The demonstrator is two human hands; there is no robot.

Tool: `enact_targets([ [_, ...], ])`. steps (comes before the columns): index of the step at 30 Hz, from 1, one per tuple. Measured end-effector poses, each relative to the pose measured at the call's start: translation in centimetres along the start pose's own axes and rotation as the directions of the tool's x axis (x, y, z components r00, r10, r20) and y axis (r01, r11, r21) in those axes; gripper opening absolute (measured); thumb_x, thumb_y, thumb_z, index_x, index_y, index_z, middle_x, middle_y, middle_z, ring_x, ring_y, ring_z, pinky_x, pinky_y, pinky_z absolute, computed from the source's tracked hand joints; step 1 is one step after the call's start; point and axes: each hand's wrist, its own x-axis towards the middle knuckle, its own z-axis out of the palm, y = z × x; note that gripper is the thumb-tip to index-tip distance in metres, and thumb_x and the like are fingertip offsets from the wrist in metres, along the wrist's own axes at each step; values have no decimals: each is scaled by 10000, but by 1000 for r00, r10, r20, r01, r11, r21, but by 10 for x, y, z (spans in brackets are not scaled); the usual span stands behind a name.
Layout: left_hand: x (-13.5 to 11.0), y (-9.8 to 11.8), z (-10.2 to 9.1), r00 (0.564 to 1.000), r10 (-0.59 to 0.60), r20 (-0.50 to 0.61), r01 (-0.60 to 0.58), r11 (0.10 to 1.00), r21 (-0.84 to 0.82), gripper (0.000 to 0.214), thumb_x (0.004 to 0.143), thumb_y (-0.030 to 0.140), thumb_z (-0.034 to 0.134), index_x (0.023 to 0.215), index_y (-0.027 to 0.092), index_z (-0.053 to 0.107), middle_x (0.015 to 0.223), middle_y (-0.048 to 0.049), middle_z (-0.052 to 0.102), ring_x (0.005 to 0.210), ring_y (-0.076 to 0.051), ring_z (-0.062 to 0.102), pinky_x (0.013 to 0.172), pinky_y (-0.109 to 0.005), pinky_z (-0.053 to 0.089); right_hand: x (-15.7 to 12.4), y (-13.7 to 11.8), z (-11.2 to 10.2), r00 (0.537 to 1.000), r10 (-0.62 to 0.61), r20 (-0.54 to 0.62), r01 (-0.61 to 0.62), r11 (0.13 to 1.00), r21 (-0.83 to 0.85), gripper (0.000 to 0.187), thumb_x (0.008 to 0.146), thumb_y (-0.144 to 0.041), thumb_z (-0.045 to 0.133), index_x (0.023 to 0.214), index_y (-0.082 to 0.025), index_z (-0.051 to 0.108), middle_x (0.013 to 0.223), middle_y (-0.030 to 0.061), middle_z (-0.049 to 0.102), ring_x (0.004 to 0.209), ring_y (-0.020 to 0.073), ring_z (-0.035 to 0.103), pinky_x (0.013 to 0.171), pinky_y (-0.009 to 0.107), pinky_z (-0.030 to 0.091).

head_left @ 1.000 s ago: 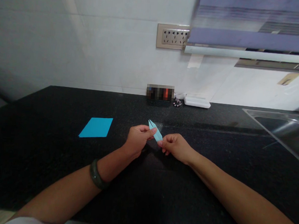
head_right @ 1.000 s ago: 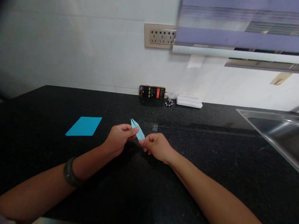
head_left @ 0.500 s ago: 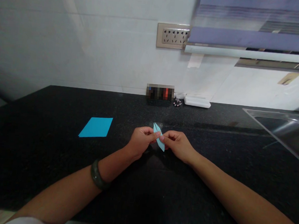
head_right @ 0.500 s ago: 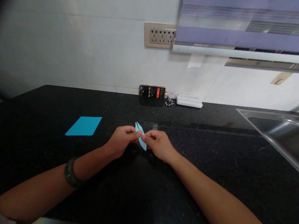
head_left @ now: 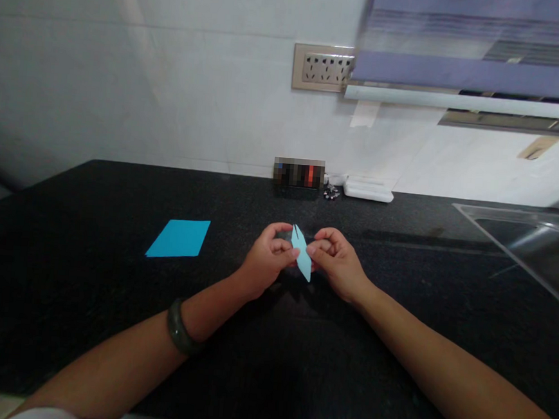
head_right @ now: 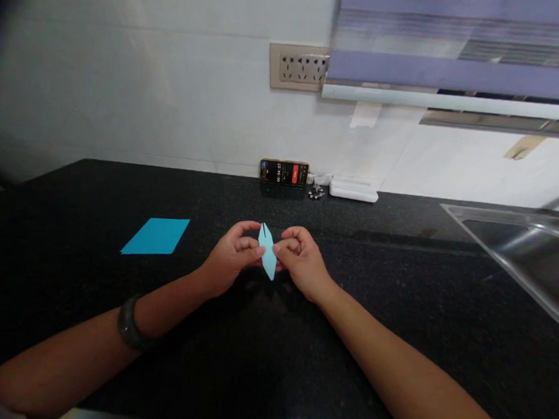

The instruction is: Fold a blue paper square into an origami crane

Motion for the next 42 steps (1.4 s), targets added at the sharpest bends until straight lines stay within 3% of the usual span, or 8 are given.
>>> enact_targets([
  [2, 1, 0, -2, 998, 44, 36, -46, 998, 42, 378, 704, 204, 561, 1059, 194, 430, 647, 34, 552, 600, -102, 555, 640, -281, 456, 0, 0, -2, 1000, -10, 22, 10, 1000, 3, 203, 688, -266, 598, 839, -209, 474, 607, -52, 545, 509, 84, 527, 496, 223, 445],
  [5, 3, 0, -6, 991, 86, 99, -107, 967, 231, 165, 723, 213, 531, 872, 151, 569, 753, -23, 589, 706, -123, 561, 693, -277, 442, -1, 0, -4, 998, -25, 53, 28, 998, -57, 150, 701, -267, 588, 827, -192, 554, 616, -35, 553, 520, 78, 520, 505, 221, 443],
  [8, 3, 1, -9, 991, 99, 92, -125, 927, 352, 147, 723, 205, 522, 810, 135, 618, 823, -47, 609, 771, -137, 558, 740, -279, 425, -2, 0, -5, 998, -20, 57, 25, 996, -87, 154, 709, -276, 576, 833, -191, 612, 674, -12, 591, 548, 79, 527, 528, 226, 443],
  [19, 2, 2, -10, 989, 41, 142, -62, 987, 146, 202, 676, 125, 542, 877, 125, 566, 805, -37, 620, 749, -123, 572, 713, -265, 424, -2, 2, -8, 997, -24, 70, 28, 998, -53, 198, 697, -253, 586, 883, -213, 638, 772, 11, 631, 594, 95, 548, 552, 245, 449],
  [29, 0, 5, -8, 991, 28, 134, -47, 989, 139, 197, 667, 149, 569, 862, 121, 568, 768, -25, 612, 695, -102, 561, 667, -238, 422, -2, 2, -8, 996, -13, 85, 16, 999, -31, 184, 684, -232, 595, 860, -201, 640, 807, 22, 627, 642, 106, 553, 564, 251, 456],
  [42, 0, 4, -8, 987, 15, 157, -29, 996, 88, 222, 633, 93, 565, 855, 109, 563, 791, -44, 630, 749, -129, 591, 727, -272, 438, -1, -1, -10, 991, 7, 130, -1, 999, -47, 204, 652, -203, 629, 854, -178, 622, 745, 10, 630, 608, 93, 562, 573, 237, 458],
])
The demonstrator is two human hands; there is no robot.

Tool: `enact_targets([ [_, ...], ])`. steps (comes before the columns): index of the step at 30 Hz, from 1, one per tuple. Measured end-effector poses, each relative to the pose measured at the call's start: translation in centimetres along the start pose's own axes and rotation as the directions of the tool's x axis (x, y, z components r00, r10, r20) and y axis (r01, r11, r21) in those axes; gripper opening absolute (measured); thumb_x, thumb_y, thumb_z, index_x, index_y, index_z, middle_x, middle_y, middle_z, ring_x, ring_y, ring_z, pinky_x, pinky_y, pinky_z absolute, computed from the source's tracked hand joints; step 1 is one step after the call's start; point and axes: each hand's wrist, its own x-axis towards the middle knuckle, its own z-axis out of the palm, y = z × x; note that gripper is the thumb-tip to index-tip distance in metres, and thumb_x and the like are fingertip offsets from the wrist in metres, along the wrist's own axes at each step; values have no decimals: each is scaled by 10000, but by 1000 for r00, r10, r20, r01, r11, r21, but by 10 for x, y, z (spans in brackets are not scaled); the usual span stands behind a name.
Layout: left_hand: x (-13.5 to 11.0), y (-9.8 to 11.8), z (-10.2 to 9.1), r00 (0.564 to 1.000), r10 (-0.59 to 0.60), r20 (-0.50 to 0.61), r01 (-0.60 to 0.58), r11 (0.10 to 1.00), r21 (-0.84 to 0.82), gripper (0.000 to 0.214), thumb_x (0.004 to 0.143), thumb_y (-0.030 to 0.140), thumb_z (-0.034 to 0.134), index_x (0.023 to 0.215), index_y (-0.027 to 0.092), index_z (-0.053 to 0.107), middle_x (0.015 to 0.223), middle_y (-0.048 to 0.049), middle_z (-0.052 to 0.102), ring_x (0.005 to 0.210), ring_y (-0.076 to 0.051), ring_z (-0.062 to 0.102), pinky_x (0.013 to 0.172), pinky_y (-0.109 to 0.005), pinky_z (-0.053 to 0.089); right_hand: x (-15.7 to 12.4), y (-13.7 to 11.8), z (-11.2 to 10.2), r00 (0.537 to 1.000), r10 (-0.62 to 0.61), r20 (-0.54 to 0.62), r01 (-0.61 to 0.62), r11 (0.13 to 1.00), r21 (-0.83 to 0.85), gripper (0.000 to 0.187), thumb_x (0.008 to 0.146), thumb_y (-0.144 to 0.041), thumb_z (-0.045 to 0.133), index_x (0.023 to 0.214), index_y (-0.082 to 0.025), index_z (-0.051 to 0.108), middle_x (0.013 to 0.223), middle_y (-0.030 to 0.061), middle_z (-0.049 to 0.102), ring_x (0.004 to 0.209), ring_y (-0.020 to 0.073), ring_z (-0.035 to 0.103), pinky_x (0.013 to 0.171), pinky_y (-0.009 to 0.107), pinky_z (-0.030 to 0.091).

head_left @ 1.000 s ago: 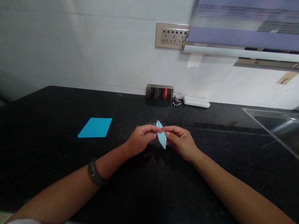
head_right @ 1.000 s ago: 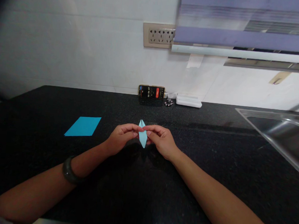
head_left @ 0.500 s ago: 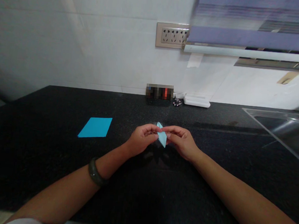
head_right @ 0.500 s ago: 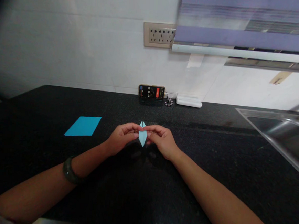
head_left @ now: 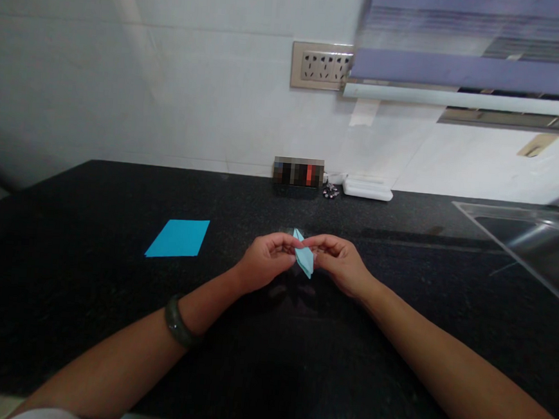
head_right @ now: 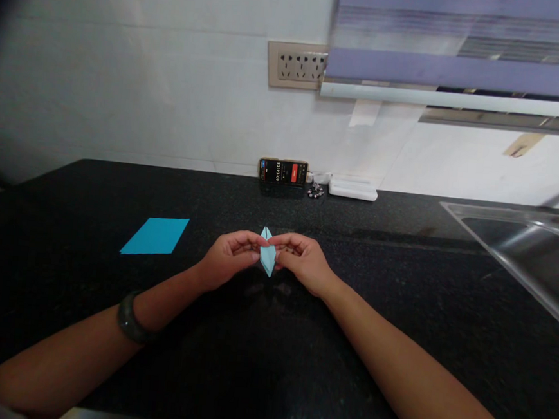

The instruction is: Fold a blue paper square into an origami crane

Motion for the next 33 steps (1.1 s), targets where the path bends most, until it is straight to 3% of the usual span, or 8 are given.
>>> enact_targets([
  [8, 0, -1, 1, 1000, 5, 8, -5, 1000, 31, 207, 635, 154, 602, 834, 115, 561, 788, -51, 622, 736, -136, 590, 706, -290, 456, 1, -1, 0, 999, 18, -29, -20, 996, -91, 188, 636, -270, 649, 794, -170, 625, 694, 14, 632, 588, 105, 566, 582, 261, 463],
  [14, 2, -6, 0, 998, 39, -46, -33, 992, 122, 196, 660, 224, 607, 821, 127, 553, 736, -35, 616, 676, -117, 579, 644, -256, 453, 1, -1, -2, 999, -21, -38, 13, 981, -191, 182, 666, -313, 621, 788, -178, 626, 681, 6, 616, 584, 105, 552, 574, 259, 448],
  [19, 4, -9, -3, 991, 71, -112, -44, 973, 225, 180, 655, 266, 614, 763, 127, 574, 692, -19, 598, 624, -105, 552, 593, -235, 436, 1, 1, -2, 995, -103, -18, 91, 937, -337, 156, 703, -313, 586, 792, -186, 609, 730, 10, 605, 658, 122, 554, 634, 276, 436],
  [24, 4, -10, -3, 989, 74, -125, -36, 959, 280, 171, 689, 296, 574, 740, 133, 574, 667, -12, 586, 607, -106, 536, 561, -228, 424, 1, -2, 2, 990, -137, -16, 115, 888, -445, 152, 740, -320, 538, 754, -182, 598, 656, 1, 565, 600, 116, 514, 591, 262, 420],
  [33, 1, -13, 1, 991, 20, -132, 11, 974, 227, 191, 715, 316, 535, 784, 139, 550, 668, -19, 592, 610, -121, 558, 576, -255, 443, 1, -1, 8, 997, -21, -69, 0, 960, -281, 222, 740, -382, 511, 687, -168, 542, 584, -8, 513, 507, 92, 482, 514, 239, 423],
])
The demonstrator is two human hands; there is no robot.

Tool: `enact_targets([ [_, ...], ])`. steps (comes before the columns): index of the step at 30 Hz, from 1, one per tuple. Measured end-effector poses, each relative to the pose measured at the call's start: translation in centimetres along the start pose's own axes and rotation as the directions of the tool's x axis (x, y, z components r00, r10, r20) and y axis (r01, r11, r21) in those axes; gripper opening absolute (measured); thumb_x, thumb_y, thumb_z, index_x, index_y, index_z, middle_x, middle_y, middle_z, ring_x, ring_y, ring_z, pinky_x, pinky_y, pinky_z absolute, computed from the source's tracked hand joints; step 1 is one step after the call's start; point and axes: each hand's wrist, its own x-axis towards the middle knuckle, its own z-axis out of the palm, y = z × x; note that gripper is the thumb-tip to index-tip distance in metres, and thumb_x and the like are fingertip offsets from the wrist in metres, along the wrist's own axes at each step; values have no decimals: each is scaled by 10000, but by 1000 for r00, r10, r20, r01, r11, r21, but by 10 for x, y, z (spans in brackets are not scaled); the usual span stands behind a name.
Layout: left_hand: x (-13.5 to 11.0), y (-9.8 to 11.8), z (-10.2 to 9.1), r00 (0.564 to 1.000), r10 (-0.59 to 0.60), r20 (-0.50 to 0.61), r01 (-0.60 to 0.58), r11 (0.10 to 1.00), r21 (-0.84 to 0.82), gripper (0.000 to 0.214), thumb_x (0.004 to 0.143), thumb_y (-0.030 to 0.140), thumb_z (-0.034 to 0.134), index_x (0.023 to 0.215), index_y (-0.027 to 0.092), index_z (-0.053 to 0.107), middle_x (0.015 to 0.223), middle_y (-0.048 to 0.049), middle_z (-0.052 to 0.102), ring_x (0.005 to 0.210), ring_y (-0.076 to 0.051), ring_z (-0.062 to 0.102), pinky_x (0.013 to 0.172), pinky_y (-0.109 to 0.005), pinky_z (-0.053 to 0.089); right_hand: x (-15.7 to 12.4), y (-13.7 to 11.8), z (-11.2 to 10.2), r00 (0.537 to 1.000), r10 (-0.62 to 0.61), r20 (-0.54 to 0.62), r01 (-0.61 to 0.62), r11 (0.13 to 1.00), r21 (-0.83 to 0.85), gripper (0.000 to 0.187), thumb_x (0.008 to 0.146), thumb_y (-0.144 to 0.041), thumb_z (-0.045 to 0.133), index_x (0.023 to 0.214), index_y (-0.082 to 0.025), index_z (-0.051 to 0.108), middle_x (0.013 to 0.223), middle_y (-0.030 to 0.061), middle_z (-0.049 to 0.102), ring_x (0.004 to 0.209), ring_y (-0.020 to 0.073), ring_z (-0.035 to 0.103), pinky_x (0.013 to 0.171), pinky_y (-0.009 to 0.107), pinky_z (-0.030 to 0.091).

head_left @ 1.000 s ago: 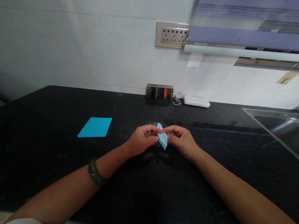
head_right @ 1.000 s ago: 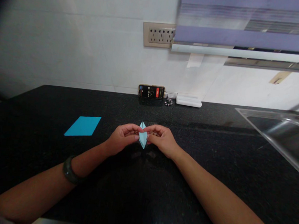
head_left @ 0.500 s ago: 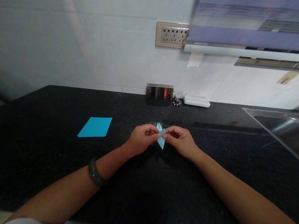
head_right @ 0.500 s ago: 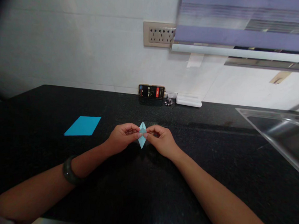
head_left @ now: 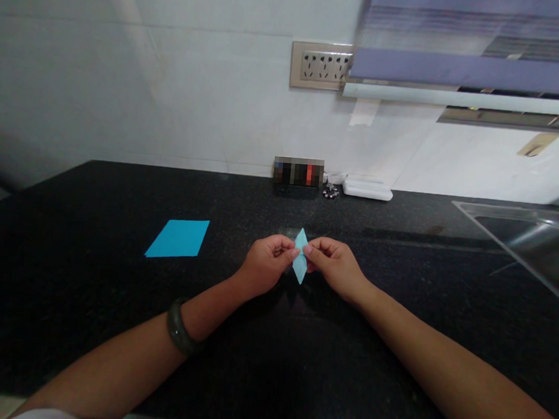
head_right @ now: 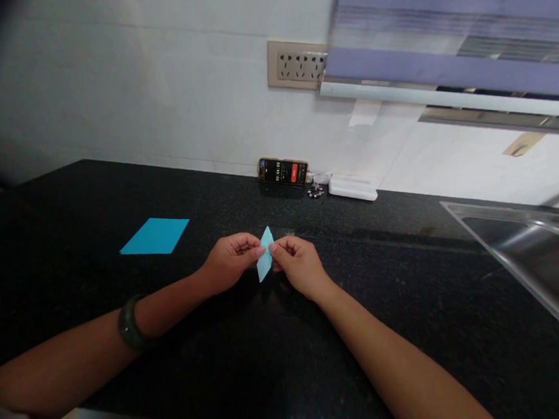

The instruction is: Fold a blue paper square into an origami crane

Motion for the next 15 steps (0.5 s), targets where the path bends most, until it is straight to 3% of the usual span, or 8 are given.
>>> enact_targets([
  [8, 0, 1, 2, 999, -23, -38, 23, 1000, -16, 176, 703, 292, 551, 783, 136, 537, 658, -18, 588, 598, -115, 555, 562, -246, 438, 0, 2, 3, 997, 59, -43, -56, 995, 80, 203, 711, -356, 551, 639, -170, 513, 576, -13, 524, 495, 87, 486, 523, 245, 429],
  [15, 1, -2, 1, 998, -42, -52, 40, 998, -41, 172, 706, 296, 542, 783, 142, 538, 648, -16, 588, 614, -129, 572, 579, -264, 457, 0, 1, 2, 999, 50, -3, -49, 989, 138, 193, 697, -362, 573, 704, -173, 539, 610, -17, 521, 547, 89, 502, 571, 252, 451],
])
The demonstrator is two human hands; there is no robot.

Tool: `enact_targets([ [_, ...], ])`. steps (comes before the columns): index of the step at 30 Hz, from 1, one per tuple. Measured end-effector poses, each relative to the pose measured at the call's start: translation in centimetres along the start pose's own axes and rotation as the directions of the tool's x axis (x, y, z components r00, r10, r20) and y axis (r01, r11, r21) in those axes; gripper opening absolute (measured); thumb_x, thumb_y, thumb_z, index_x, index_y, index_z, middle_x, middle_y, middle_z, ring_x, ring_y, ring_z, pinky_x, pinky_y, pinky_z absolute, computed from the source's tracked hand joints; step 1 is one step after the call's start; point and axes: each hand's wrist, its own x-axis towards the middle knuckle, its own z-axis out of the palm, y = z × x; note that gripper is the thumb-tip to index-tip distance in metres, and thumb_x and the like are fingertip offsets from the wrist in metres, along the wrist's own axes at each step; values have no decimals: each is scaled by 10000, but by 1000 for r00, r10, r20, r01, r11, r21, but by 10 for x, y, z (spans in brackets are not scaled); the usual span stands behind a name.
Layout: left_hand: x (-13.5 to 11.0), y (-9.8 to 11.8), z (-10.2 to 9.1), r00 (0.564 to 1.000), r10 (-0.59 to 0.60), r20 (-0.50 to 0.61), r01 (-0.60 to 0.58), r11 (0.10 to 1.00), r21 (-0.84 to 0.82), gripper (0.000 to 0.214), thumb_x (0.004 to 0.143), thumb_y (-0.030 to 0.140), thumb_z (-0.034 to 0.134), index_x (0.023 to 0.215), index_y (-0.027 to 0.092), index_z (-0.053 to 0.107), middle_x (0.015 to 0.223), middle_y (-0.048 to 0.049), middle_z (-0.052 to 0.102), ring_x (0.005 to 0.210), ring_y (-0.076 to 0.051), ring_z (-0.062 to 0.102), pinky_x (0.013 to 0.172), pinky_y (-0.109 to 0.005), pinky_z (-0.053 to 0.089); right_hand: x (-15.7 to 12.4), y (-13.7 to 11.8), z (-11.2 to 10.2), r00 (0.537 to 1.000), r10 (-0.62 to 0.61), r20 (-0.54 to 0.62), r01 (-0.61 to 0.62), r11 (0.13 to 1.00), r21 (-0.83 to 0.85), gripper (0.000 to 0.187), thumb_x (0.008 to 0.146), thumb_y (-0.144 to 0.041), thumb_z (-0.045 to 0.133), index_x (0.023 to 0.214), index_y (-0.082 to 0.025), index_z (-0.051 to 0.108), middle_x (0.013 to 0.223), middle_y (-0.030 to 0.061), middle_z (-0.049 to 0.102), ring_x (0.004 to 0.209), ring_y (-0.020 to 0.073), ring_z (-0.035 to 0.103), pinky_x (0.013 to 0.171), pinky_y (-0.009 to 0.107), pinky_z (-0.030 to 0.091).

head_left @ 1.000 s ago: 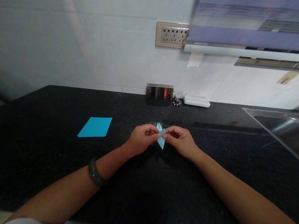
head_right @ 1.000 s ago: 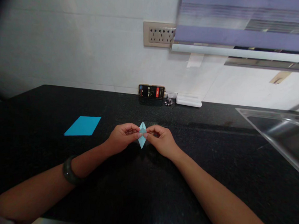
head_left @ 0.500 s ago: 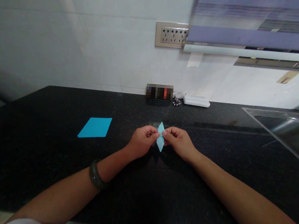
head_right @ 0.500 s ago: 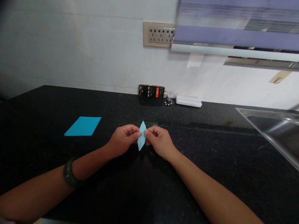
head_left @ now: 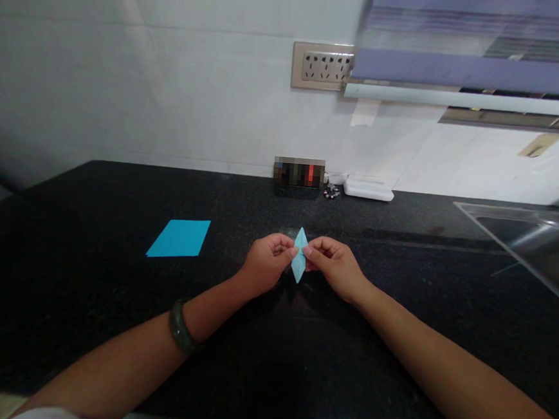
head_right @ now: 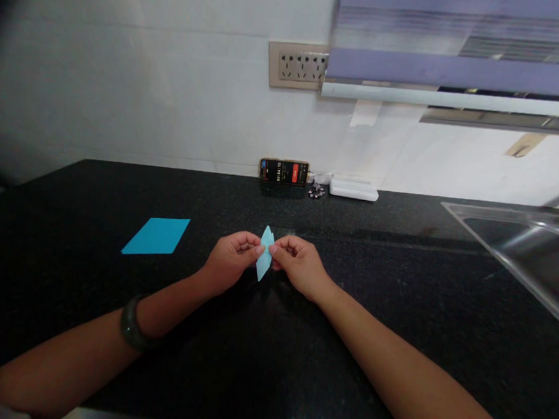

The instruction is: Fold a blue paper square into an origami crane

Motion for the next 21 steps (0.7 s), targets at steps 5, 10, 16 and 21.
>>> enact_targets([
  [5, 0, 2, 1, 1000, -3, -13, 3, 1000, -2, 155, 693, 279, 556, 765, 143, 537, 627, -7, 584, 584, -120, 564, 561, -253, 451, 0, 0, 0, 999, 52, 16, -53, 996, 67, 194, 691, -361, 580, 724, -173, 544, 628, -15, 521, 560, 89, 506, 571, 254, 461],
  [10, -1, 2, 1, 1000, -10, -15, 10, 1000, 16, 182, 685, 302, 571, 757, 138, 543, 648, -18, 597, 588, -122, 564, 560, -253, 450, 1, 1, -2, 999, 39, 15, -39, 999, 18, 191, 709, -351, 559, 691, -162, 561, 603, -12, 527, 548, 85, 500, 592, 253, 450],
  [16, -1, 1, 1, 1000, -13, -4, 13, 1000, 7, 190, 696, 329, 553, 738, 144, 538, 643, -18, 599, 593, -131, 573, 565, -264, 457, 1, 2, -1, 998, 60, 10, -60, 998, 16, 196, 711, -355, 555, 685, -160, 547, 605, -12, 533, 534, 82, 506, 569, 249, 451],
  [21, -1, 1, 2, 1000, -13, -19, 14, 999, 35, 183, 709, 325, 538, 735, 144, 525, 631, -16, 583, 594, -133, 570, 559, -261, 449, 0, 2, 3, 992, 125, -5, -125, 990, 65, 202, 707, -353, 563, 701, -157, 515, 621, -6, 550, 505, 72, 513, 529, 236, 457],
])
